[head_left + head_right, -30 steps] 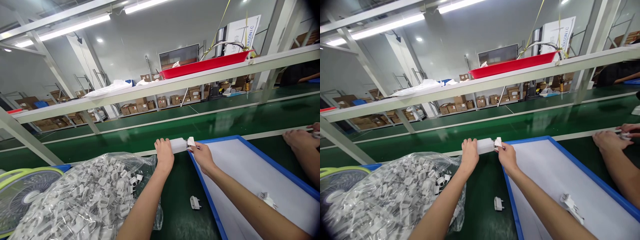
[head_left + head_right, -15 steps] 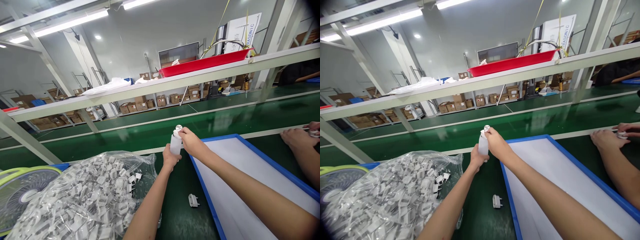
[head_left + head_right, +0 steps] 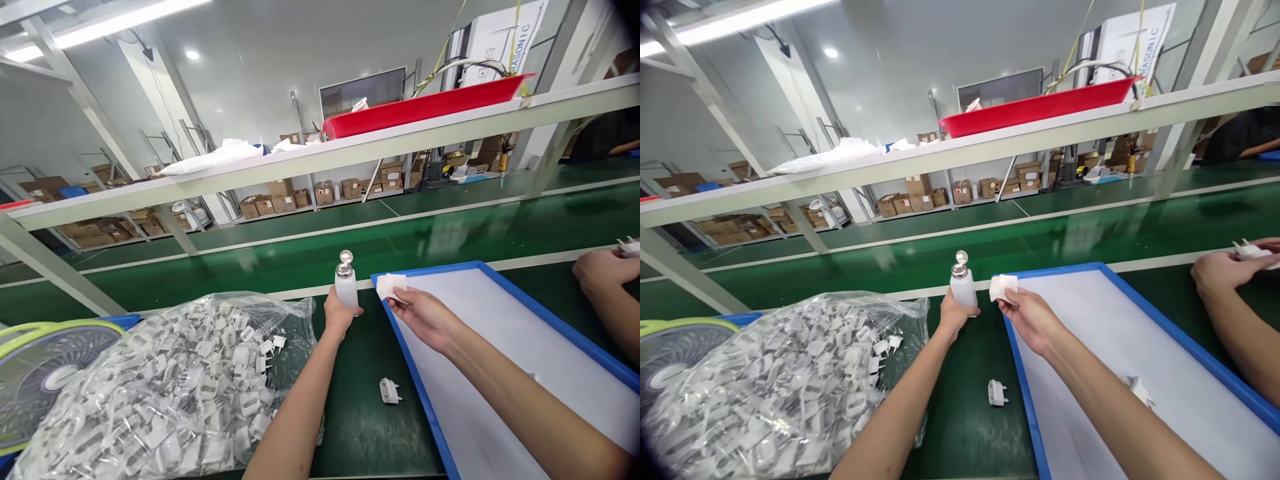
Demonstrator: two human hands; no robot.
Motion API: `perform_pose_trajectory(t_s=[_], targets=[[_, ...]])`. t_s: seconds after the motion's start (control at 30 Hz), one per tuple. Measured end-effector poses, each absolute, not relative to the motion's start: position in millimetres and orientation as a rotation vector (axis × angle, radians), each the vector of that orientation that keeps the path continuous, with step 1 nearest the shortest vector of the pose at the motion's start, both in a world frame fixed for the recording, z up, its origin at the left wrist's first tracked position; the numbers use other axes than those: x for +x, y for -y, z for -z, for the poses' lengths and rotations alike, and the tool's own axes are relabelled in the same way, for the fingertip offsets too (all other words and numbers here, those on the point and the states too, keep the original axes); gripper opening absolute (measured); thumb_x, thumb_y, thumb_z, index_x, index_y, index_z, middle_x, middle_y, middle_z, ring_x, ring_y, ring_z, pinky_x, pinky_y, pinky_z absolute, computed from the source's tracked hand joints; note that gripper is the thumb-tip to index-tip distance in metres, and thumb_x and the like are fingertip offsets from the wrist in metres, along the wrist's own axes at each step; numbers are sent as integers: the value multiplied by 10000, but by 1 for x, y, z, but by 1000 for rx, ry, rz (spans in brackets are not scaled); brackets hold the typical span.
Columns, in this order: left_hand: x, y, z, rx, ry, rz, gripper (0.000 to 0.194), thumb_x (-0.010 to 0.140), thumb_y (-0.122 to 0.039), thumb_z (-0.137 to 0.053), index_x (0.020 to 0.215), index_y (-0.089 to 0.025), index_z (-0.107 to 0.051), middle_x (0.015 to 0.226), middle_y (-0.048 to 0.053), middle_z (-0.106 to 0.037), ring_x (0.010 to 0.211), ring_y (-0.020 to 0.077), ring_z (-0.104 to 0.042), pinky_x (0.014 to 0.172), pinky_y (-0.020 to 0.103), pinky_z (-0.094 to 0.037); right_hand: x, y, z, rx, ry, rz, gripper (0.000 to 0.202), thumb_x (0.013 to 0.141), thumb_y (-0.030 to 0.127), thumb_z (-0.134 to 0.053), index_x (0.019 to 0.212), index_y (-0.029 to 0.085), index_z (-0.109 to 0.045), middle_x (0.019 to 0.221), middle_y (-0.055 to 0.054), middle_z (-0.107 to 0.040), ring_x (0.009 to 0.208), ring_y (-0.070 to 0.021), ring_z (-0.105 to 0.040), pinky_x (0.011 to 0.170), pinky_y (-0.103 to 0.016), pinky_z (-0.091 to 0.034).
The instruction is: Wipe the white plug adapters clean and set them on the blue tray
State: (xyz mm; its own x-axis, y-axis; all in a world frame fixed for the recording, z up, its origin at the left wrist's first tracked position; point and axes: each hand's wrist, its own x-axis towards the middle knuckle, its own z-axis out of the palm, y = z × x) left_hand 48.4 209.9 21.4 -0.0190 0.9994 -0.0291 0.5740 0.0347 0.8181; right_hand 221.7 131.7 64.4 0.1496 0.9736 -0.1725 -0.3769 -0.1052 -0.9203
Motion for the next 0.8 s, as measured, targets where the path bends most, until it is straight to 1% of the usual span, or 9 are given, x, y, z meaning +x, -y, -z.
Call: perform_pose_trajectory(t_s=[0.1, 0.2, 0.27, 0.33, 0.4, 0.53, 0.57, 0.7, 0.8], targets=[[43, -198, -41, 1650, -1745, -745, 386, 937, -293, -716, 1286, -165, -613, 1278, 108, -654, 1094, 264, -671, 915, 470, -584, 221, -106, -62, -1096, 615, -1399, 134, 985, 268, -666, 1051, 152, -667, 1069, -45, -683, 904, -158, -674, 792, -334, -592], [30, -164, -71, 1760, -1761, -698, 645, 684, -40, -854, 1280, -102, -615, 1329, 188, -623, 1271, 363, -573, 1039, 463, -492, 222, -78, -61, -1107, 533, -1425, 62, 971, 189, -657, 990, 142, -694, 997, -33, -692, 868, -135, -668, 802, -293, -588], [20, -129, -87, 1863, -1685, -710, 560, 732, -42, -793, 1256, -176, -651, 1339, 132, -634, 1286, 323, -563, 1057, 395, -466, 223, -58, -59, -1127, 502, -1421, 55, 936, 191, -684, 923, 156, -725, 948, -41, -696, 856, -140, -665, 823, -265, -587], [12, -91, -91, 1934, -1572, -696, 345, 804, -126, -750, 1126, -246, -719, 1171, 53, -709, 1051, 250, -668, 932, 340, -523, 222, -40, -55, -1149, 499, -1401, 76, 879, 252, -744, 869, 176, -749, 958, -65, -706, 894, -175, -669, 841, -261, -589], [10, -59, -79, 1964, -1354, -608, 228, 831, -176, -728, 1035, -276, -738, 1065, 21, -723, 814, 199, -667, 754, 311, -552, 220, -26, -49, -1168, 526, -1376, 161, 832, 337, -789, 896, 190, -770, 1020, -89, -720, 979, -224, -669, 861, -294, -591], [21, -37, -24, 1866, -1329, -548, 646, 773, -156, -796, 1373, -312, -613, 1318, 59, -662, 867, 222, -657, 794, 349, -576, 213, -11, -36, -1228, 646, -1333, 349, 840, 497, -768, 1023, 199, -788, 1046, -104, -734, 1098, -286, -644, 926, -370, -560], [23, -39, -13, 1871, -1309, -560, 657, 783, -122, -772, 1392, -302, -601, 1335, 66, -658, 909, 232, -663, 830, 362, -578, 212, -8, -34, -1257, 684, -1317, 371, 845, 516, -760, 1041, 202, -789, 1040, -102, -735, 1096, -293, -643, 931, -381, -552], [20, -52, 8, 1997, -1166, -657, 445, 813, 11, -612, 1159, -249, -717, 1138, 62, -738, 1059, 257, -657, 947, 394, -560, 197, 10, -21, -1372, 820, -1191, 343, 854, 510, -746, 1068, 246, -791, 1124, -87, -718, 1059, -303, -650, 916, -377, -537], [3, -52, 8, 2055, -1168, -695, 419, 812, 3, -588, 1114, -250, -731, 1072, 67, -758, 1046, 268, -665, 929, 415, -578, 171, 33, 3, -1460, 1127, -847, 300, 962, 385, -615, 1234, 339, -731, 1260, -70, -666, 1120, -275, -656, 906, -343, -566]])
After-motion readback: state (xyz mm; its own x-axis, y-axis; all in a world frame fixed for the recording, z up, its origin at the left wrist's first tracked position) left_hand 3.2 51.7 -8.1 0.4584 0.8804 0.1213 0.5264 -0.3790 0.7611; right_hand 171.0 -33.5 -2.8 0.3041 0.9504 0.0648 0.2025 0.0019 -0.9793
